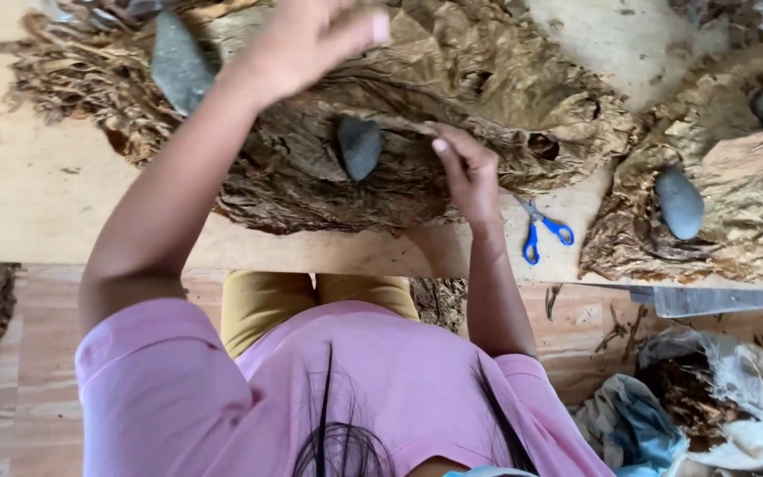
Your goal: Flattening and arranging dried tobacco leaves on a table using stones as weights and scissors for trimming.
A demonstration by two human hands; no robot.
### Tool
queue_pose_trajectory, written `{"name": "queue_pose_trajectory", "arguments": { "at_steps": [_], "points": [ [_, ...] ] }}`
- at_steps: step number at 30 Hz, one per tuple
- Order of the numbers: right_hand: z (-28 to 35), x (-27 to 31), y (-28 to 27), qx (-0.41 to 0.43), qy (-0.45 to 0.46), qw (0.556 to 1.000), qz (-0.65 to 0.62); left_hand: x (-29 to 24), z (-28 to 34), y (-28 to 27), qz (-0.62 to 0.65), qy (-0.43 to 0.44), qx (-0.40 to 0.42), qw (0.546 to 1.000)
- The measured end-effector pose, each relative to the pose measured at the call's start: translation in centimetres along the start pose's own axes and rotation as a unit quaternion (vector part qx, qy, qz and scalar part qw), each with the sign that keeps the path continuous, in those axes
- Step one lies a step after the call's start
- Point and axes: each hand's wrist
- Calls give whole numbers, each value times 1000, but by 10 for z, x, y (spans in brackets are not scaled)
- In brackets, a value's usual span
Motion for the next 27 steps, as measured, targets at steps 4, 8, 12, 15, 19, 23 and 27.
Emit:
{"name": "queue_pose_trajectory", "arguments": {
  "at_steps": [4, 8, 12, 15, 19, 23, 27],
  "points": [
    [-3, 0, 0, -47, 44, 998, -5, 35, 73, 23, -317, 83, 11, 945],
    [-3, 8, -3, -34, 20, 999, -1, 58, 112, 21, -500, 128, -102, 851],
    [-4, 27, -10, 176, 26, 983, 56, 59, 129, 26, -434, 74, -187, 878],
    [-18, 50, -5, 198, 20, 974, 104, 44, 140, 57, -440, -17, -225, 869],
    [-54, 52, 27, 95, -181, 972, 118, 19, 147, 82, -164, -154, -301, 927],
    [-75, 42, 71, 140, -179, 956, 183, 15, 146, 76, 15, -199, -328, 923],
    [-71, 43, 95, 212, -204, 923, 248, 15, 135, 66, 155, -231, -304, 911]
  ]
}}
Point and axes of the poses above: each hand's wrist, its own z-axis away from the middle knuckle, its own y-axis out of the palm, x = y × z, and after that the axes turned 5 degrees about -x, right-handed
